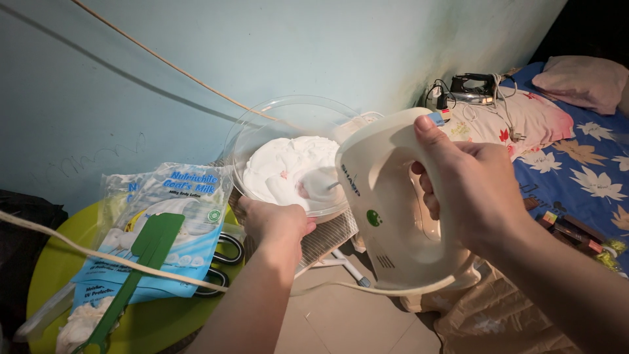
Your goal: The person transfers a pink mixture from a metal bowl into a larger glass bowl containing a white substance using a spoon. Then, they use a handheld electric mixer to blend the ingredients together until the mixture becomes uniform.
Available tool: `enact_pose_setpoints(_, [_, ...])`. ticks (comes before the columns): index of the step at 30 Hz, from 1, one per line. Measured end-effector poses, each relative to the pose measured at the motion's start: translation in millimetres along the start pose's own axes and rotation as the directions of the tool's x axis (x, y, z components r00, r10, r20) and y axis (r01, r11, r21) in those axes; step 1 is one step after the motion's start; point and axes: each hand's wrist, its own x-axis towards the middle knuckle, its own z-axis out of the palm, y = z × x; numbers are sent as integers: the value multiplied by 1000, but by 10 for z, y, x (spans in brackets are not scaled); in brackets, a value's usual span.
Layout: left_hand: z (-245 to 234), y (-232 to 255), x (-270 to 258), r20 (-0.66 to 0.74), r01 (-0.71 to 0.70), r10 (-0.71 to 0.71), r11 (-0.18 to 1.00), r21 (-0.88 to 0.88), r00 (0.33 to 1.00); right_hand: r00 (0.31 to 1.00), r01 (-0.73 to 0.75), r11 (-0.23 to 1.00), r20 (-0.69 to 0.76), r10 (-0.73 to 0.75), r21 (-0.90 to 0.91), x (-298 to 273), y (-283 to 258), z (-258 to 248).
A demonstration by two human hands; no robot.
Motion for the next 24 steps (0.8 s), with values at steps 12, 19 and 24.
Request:
enact_pose_setpoints(12, [0,1,-15,-41,15,-7,982,189,999,994,-28,999,105,25,23,-39,-70,155])
enact_pose_setpoints(19, [18,-30,5,-32,3,0,996,91,1000,988,-8,987,151,33,-162,87,11,-6])
enact_pose_setpoints(24, [25,-52,7,-43,-23,24,999,30,999,979,-26,998,203,37,-58,212,181,-115])
